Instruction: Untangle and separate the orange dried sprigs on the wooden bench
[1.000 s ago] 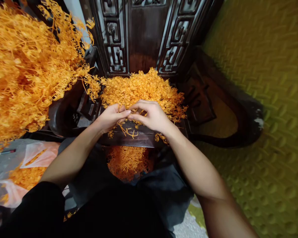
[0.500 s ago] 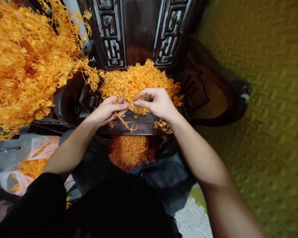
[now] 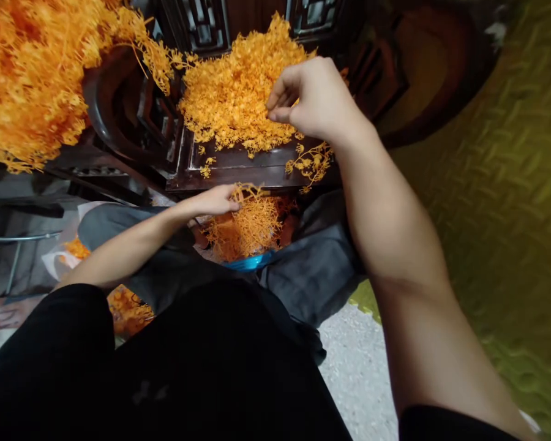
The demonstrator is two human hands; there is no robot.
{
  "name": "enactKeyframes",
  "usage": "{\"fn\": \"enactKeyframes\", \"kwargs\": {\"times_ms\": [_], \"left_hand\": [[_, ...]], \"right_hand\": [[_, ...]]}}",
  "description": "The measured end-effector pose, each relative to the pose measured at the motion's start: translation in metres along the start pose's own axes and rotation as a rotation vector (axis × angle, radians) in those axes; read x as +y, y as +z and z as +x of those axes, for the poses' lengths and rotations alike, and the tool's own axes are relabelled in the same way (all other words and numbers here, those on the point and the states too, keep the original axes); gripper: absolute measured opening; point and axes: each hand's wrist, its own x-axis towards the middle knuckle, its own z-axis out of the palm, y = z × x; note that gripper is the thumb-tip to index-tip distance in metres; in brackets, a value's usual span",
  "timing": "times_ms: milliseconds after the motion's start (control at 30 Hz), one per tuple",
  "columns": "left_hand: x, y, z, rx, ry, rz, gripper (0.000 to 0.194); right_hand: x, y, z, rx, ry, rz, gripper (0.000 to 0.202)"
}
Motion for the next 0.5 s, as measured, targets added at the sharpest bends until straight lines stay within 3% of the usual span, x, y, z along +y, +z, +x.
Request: {"fn": "enactKeyframes", "kwargs": {"times_ms": [67, 167, 267, 367, 500], "left_hand": [[-0.009, 0.033, 0.008, 0.038, -0.139, 0.201, 0.038], [-0.017, 0.072, 0.019, 0.083, -0.226, 0.293, 0.051], [-0.019, 0.088, 0.031, 0.136, -0.284, 0.355, 0.058], [-0.014, 0.074, 0.038, 0.093, -0.341, 0.360, 0.055], [-0.008, 0.024, 0.028, -0.001, -0.284, 0.333, 0.064]], "right_hand": [[0.011, -0.001, -0.002, 0.007, 0.018, -0.002, 0.014], [0.027, -0.004, -0.004, 0.044, 0.027, -0.091, 0.020], [0.043, -0.013, -0.006, 0.090, 0.089, -0.203, 0.029], [0.064, -0.026, -0.009, 0.119, 0.215, -0.266, 0.038], [0.096, -0.042, -0.009, 0.125, 0.393, -0.316, 0.046]]}}
